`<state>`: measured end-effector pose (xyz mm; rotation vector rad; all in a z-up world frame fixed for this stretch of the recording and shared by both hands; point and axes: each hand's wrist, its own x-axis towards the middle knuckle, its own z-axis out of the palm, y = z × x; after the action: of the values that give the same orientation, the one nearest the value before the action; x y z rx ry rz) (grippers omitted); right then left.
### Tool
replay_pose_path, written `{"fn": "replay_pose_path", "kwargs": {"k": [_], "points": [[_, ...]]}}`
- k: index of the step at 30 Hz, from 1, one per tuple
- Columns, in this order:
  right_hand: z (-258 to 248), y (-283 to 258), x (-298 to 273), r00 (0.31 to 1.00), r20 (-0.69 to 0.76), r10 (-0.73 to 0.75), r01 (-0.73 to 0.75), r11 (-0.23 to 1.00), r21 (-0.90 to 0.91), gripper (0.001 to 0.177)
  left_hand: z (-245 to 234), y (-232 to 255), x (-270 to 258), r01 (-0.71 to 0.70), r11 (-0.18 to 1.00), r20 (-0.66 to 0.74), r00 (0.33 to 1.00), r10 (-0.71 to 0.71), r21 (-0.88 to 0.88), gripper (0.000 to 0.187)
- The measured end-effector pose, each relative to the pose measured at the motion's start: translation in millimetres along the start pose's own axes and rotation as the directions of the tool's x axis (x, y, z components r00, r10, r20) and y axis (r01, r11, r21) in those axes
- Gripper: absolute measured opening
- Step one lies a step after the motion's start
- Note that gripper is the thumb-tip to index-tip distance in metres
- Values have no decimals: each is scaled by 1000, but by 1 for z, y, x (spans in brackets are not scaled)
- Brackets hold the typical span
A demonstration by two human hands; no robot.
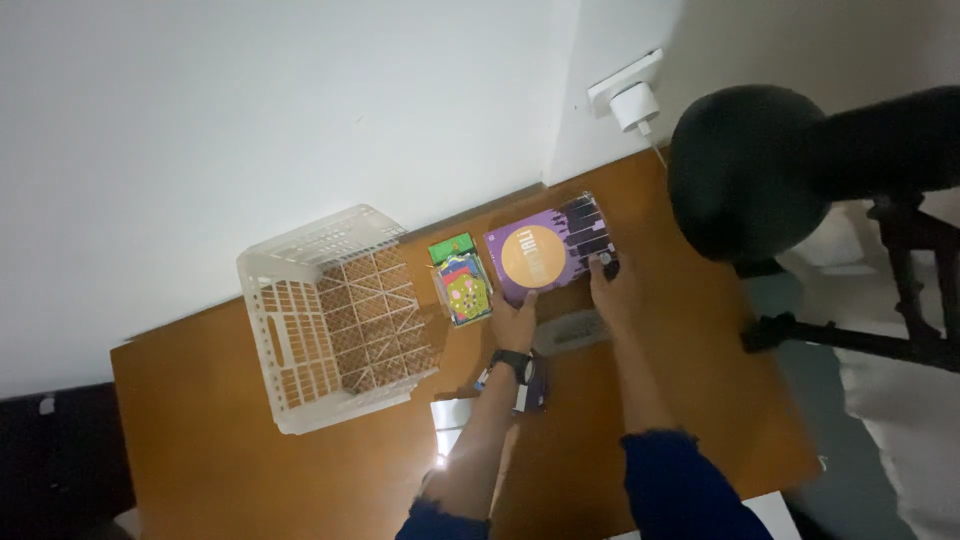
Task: Moving various items like books, envelopes, and a notebook from a desk into a box on the floor.
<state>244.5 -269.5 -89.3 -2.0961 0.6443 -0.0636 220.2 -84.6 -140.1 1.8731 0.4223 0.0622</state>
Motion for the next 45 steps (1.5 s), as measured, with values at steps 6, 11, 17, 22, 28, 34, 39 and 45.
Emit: {"fn": "replay_pose_path", "kwargs": {"k": [6, 11, 17, 22, 28, 34, 39, 45], "points": [[2, -3, 6, 998, -9, 67, -65, 986, 154, 41, 15, -23, 12, 8, 999, -107, 994, -12, -41, 48], [3, 4, 13, 992, -29, 126, -109, 935, 339, 39, 14, -34, 24, 52, 999, -159, 986, -53, -11, 37], [-14, -31, -2, 957, -12, 290, -220, 753, 621, 39, 8, -55, 38, 30, 990, -179, 982, -54, -138, 36], [-31, -28, -34, 964, -9, 264, -144, 555, 819, 51, -25, -10, 10, 66, 954, -149, 982, -113, -294, 37], [-80, -47, -121, 955, 46, 293, -174, 428, 887, 55, -95, 57, -69, 96, 858, 40, 995, -88, -505, 42], [-109, -11, -241, 969, 14, 248, -97, 325, 941, 45, -168, 75, -166, 166, 851, 181, 980, -85, -498, 42], [-127, 35, -363, 966, -65, 251, -21, 324, 946, 41, -227, 48, -254, 239, 914, 264, 952, -155, -327, 42], [-158, 63, -531, 933, -96, 348, 2, 262, 965, 38, -293, 7, -379, 243, 884, 413, 909, -63, -400, 40]]}}
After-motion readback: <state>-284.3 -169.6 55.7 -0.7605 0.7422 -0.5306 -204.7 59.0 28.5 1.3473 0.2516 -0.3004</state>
